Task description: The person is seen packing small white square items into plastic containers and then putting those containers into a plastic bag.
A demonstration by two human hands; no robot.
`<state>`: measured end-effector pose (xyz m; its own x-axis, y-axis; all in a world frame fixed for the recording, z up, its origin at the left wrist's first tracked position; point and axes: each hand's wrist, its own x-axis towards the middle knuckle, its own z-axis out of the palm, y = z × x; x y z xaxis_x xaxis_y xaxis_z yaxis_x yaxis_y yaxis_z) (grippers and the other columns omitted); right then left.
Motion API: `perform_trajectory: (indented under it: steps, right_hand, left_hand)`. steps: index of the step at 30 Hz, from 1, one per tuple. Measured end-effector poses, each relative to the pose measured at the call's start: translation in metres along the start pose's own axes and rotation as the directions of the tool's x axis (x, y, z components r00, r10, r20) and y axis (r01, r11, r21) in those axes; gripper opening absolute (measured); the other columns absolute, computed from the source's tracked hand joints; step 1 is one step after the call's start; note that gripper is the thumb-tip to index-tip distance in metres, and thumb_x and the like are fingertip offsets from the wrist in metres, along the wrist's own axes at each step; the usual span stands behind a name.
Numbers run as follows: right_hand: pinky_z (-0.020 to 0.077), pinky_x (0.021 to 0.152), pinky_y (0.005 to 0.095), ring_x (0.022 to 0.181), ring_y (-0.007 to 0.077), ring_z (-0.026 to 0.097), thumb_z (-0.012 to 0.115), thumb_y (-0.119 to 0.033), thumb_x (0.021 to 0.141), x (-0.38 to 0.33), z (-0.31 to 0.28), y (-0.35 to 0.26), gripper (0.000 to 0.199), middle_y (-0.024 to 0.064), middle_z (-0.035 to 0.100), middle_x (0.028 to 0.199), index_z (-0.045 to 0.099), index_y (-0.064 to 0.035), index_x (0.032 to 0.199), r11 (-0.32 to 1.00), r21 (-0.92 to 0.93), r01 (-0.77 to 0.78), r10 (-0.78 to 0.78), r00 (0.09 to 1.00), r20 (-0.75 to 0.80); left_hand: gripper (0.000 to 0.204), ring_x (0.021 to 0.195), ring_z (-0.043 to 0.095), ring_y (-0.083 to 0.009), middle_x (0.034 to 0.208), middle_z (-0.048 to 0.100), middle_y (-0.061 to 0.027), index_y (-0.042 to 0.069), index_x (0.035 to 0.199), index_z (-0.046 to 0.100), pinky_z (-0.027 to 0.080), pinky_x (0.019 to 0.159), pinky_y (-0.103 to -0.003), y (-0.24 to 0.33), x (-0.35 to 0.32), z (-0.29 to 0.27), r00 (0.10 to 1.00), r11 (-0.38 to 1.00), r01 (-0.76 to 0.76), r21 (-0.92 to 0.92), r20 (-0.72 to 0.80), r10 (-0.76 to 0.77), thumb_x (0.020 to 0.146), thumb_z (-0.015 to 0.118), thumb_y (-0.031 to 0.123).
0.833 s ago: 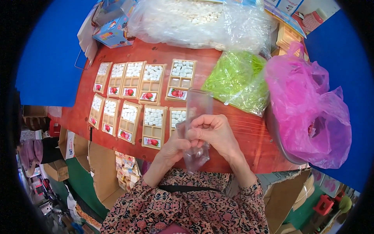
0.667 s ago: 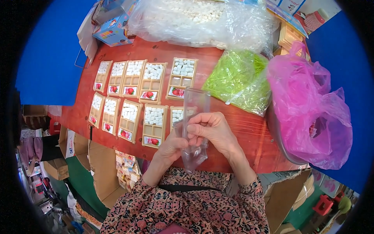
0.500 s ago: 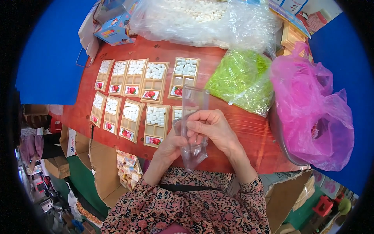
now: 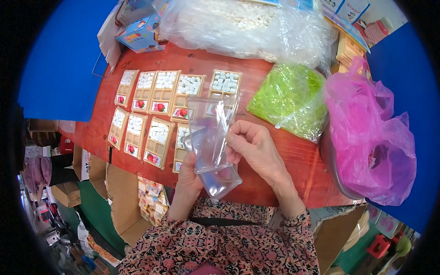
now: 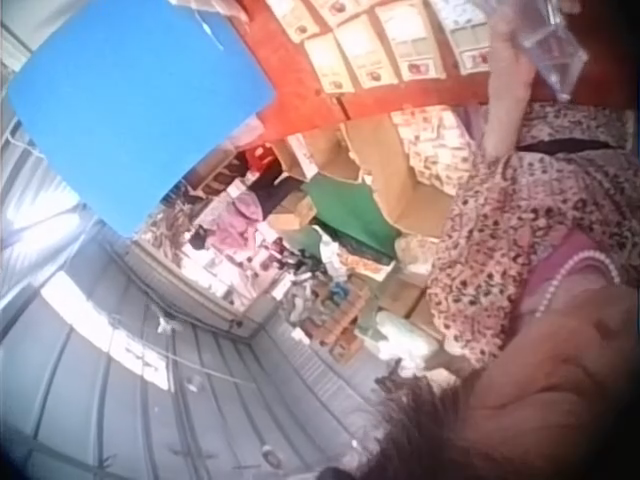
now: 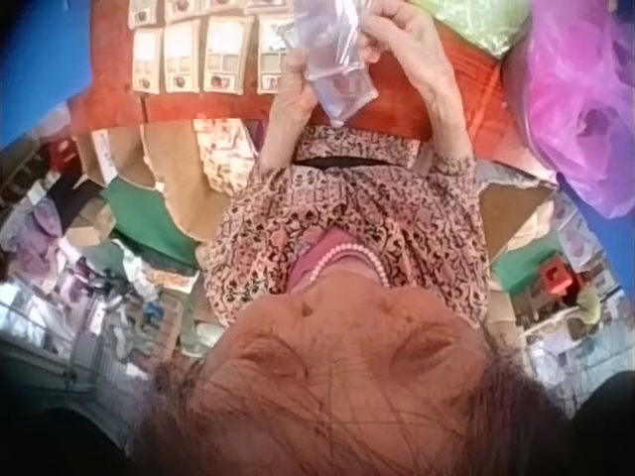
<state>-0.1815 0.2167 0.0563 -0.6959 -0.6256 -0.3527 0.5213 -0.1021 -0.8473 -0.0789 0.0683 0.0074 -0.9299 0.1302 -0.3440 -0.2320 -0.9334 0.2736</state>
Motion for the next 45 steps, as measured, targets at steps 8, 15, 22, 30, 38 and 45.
perform_trajectory:
  steps: [8, 15, 22, 30, 38, 45]
  right_hand:
    - [0.044, 0.05, 0.0181, 0.061, 0.0084, 0.059, 0.06, -0.015, 0.087, 0.008, 0.0, 0.009, 0.013, 0.0119, 0.068, 0.085, 0.058, -0.0019, 0.087, 0.999, -0.042, 0.015, -0.022, 0.986, -0.167]
    - [0.0407, 0.054, 0.0168, 0.067, 0.0063, 0.058, 0.06, -0.013, 0.088, 0.008, 0.012, 0.019, 0.03, 0.0054, 0.067, 0.083, 0.051, 0.0005, 0.113, 0.966, -0.221, 0.132, -0.203, 0.919, -0.339]
    - [0.0397, 0.056, 0.0153, 0.069, 0.0043, 0.056, 0.055, -0.012, 0.091, 0.012, 0.01, 0.021, 0.03, 0.0025, 0.064, 0.085, 0.056, -0.0042, 0.12, 0.959, -0.258, 0.115, -0.19, 0.937, -0.292]
    - [0.0448, 0.06, 0.0278, 0.071, 0.0189, 0.058, 0.059, -0.005, 0.084, 0.018, 0.008, 0.034, 0.019, 0.0076, 0.06, 0.082, 0.06, 0.0001, 0.103, 0.52, -0.83, 0.203, -0.519, 0.847, -0.118]
    - [0.0457, 0.07, 0.0395, 0.084, 0.03, 0.055, 0.065, -0.007, 0.078, 0.029, 0.008, 0.032, 0.018, 0.0122, 0.056, 0.082, 0.061, -0.0009, 0.095, 0.171, -0.97, 0.171, -0.394, 0.914, 0.091]
    - [0.0408, 0.093, 0.0436, 0.114, 0.0389, 0.046, 0.057, -0.016, 0.087, 0.087, 0.014, 0.012, 0.039, 0.0244, 0.049, 0.12, 0.048, 0.0052, 0.119, 0.055, -0.955, 0.291, -0.551, 0.806, 0.214]
  left_hand:
    - [0.074, 0.101, 0.057, -0.0194, 0.107, 0.056, -0.0079, 0.002, 0.131, 0.037, 0.046, 0.089, -0.033, 0.013, -0.002, 0.004, 0.952, 0.858, -0.224, 0.462, -0.085, 0.295, 0.067, 0.072, 0.012]
    - [0.076, 0.099, 0.057, -0.0183, 0.105, 0.055, -0.0076, 0.002, 0.132, 0.035, 0.048, 0.086, -0.032, 0.014, -0.004, 0.013, 0.932, 0.862, -0.209, 0.463, -0.172, 0.319, 0.067, 0.073, 0.008]
    - [0.077, 0.099, 0.057, -0.0172, 0.107, 0.055, -0.0068, 0.003, 0.133, 0.035, 0.048, 0.085, -0.03, 0.011, 0.001, 0.013, 0.96, 0.89, -0.157, 0.429, -0.146, 0.239, 0.067, 0.073, 0.009]
    - [0.076, 0.099, 0.058, -0.0183, 0.107, 0.057, -0.0075, 0.005, 0.134, 0.036, 0.048, 0.085, -0.03, 0.008, 0.002, 0.014, 0.969, 0.926, -0.118, 0.359, -0.164, 0.186, 0.067, 0.073, 0.01]
    - [0.072, 0.106, 0.058, -0.0258, 0.115, 0.057, -0.0154, -0.002, 0.131, 0.036, 0.049, 0.091, -0.037, 0.029, -0.021, 0.01, 0.924, 0.916, -0.238, 0.322, -0.215, 0.316, 0.07, 0.069, 0.016]
    - [0.08, 0.113, 0.054, -0.0318, 0.121, 0.052, -0.0193, -0.002, 0.136, 0.031, 0.044, 0.098, -0.043, 0.036, -0.028, -0.001, 0.917, 0.899, -0.259, 0.353, -0.202, 0.343, 0.072, 0.069, 0.028]
